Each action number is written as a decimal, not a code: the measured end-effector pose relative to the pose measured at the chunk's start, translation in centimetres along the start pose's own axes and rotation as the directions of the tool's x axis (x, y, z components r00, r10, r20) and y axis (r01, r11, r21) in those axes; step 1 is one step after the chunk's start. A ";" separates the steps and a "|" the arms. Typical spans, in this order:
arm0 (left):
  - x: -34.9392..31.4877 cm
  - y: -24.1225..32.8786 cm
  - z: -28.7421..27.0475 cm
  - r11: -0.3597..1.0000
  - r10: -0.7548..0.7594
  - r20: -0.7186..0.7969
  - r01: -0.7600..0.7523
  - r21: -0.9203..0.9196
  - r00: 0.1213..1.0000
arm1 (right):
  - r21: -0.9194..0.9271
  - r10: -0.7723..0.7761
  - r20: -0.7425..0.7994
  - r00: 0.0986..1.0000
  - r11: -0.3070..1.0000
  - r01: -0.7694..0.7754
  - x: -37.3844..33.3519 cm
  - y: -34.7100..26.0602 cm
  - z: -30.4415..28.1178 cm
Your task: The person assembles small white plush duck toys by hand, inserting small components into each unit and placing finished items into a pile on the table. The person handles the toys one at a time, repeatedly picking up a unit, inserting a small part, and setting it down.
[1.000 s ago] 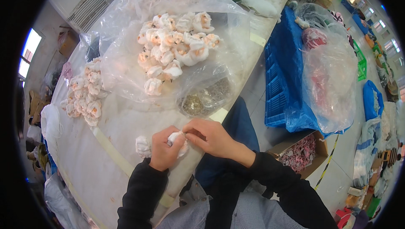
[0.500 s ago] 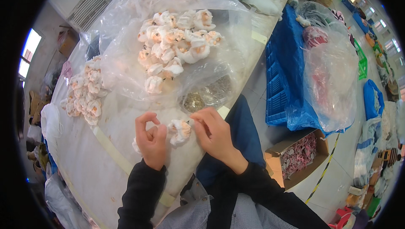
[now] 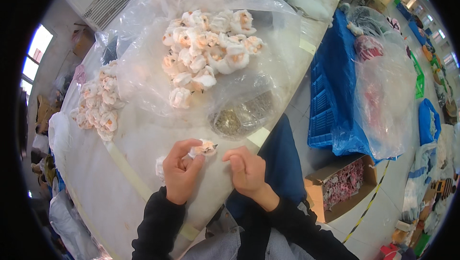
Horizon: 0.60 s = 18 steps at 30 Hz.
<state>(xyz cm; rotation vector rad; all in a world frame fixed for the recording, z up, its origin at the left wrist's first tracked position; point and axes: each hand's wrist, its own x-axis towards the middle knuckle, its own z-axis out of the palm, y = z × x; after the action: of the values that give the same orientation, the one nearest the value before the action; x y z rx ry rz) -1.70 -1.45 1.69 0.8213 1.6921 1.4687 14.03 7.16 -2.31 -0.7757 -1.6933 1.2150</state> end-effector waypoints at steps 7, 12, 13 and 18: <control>0.2 -0.6 0.6 0.994 0.065 0.010 -0.065 0.085 0.998 | -0.196 -0.231 0.115 0.966 0.948 0.251 2.1 0.4 1.6; 0.7 -0.7 0.3 0.948 0.245 0.048 -0.250 0.198 0.968 | -0.270 -0.058 0.232 0.971 0.955 0.122 2.4 -0.3 1.3; 0.6 -0.8 0.1 0.970 0.168 0.067 -0.178 0.168 0.983 | -0.272 -0.052 0.248 0.967 0.955 0.121 2.3 -0.2 1.2; 1.9 -0.8 -0.5 0.936 0.223 0.225 -0.273 0.222 0.948 | -0.130 -0.033 0.286 0.958 0.989 0.073 3.1 -0.6 0.0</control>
<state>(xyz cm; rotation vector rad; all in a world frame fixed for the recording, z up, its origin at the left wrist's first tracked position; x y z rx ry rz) -3.12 -0.27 0.74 1.3176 1.6889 1.2971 12.76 9.64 -0.87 -0.6569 -2.0383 1.2245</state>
